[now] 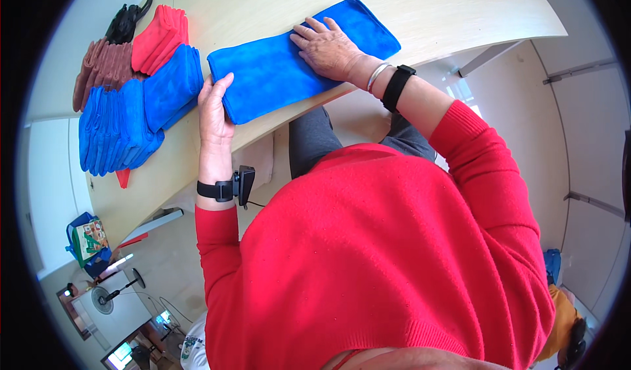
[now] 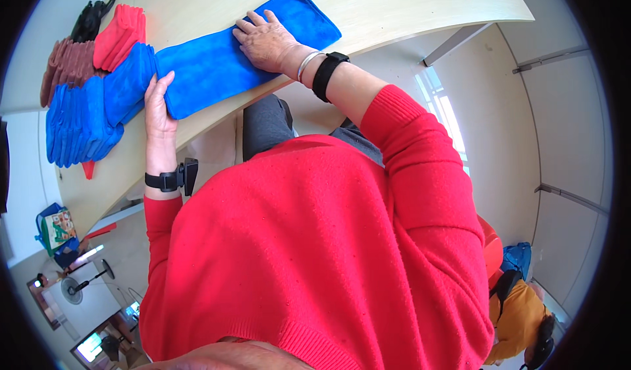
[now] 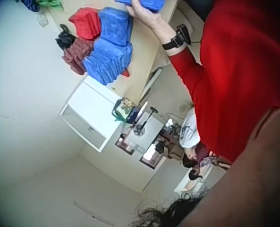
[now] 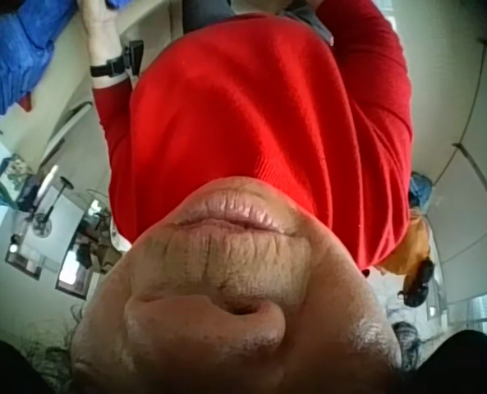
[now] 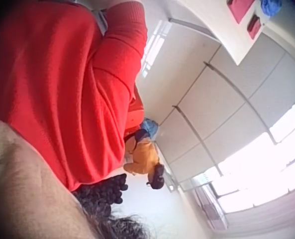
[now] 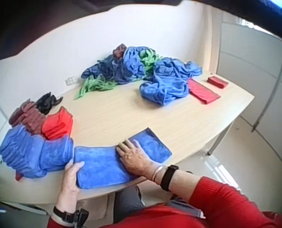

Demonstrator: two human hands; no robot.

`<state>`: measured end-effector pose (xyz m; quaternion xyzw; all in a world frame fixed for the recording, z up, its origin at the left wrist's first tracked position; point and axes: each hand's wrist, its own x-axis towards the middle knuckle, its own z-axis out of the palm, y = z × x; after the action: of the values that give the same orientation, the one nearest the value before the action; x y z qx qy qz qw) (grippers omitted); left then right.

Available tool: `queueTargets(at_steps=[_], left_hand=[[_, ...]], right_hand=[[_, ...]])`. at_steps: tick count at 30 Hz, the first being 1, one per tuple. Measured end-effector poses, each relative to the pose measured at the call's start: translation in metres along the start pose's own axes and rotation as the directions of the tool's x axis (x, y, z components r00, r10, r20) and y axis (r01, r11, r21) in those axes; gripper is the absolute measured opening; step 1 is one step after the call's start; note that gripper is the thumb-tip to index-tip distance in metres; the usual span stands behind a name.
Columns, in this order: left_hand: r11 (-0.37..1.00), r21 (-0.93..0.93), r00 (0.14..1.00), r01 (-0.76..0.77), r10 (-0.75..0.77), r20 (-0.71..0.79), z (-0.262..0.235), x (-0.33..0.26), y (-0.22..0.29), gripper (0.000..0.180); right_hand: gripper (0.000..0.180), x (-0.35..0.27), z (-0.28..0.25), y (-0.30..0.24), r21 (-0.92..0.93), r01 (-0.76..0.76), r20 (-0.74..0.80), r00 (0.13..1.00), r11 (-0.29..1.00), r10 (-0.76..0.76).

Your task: Folding pieces of blue fabric at a table and stacking them.

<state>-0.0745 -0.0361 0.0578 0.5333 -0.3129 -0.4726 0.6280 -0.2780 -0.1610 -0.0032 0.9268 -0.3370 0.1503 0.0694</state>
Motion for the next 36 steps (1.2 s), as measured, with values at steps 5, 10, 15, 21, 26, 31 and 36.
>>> queueTargets(at_steps=[5,10,15,21,26,31,36], left_hand=[[0.999,0.011,0.998,-0.04,0.039,0.057,0.027,0.002,0.017,0.032],[0.999,0.041,0.991,-0.016,0.01,0.133,0.063,0.031,0.028,0.03],[0.987,0.156,0.981,-0.037,0.006,0.193,0.102,0.065,0.024,0.023],[0.918,0.396,0.963,0.023,-0.127,0.238,0.168,0.082,-0.008,0.018],[0.834,0.55,0.942,0.04,-0.215,0.258,0.194,0.084,-0.04,0.02],[0.808,0.58,0.947,0.101,-0.257,0.193,0.206,0.075,-0.052,0.026],[0.829,0.557,0.928,-0.052,-0.165,0.333,0.188,0.074,-0.046,0.022]], right_hand=[[0.042,0.002,-0.001,-0.01,0.01,0.0,0.011,1.0,1.0,-0.001],[0.042,-0.005,-0.008,-0.012,0.099,0.004,0.003,1.0,0.995,-0.004],[0.041,-0.062,-0.038,-0.012,0.243,-0.007,0.023,1.0,0.97,0.002],[0.039,-0.117,-0.039,-0.019,0.224,0.019,-0.095,0.995,0.975,0.003],[0.038,-0.118,-0.039,-0.017,0.233,0.057,-0.074,0.996,0.971,-0.04],[0.036,-0.118,-0.038,-0.013,0.265,0.077,-0.104,0.993,0.961,-0.051],[0.033,-0.121,-0.041,-0.006,0.329,0.105,-0.193,0.98,0.938,-0.042]])
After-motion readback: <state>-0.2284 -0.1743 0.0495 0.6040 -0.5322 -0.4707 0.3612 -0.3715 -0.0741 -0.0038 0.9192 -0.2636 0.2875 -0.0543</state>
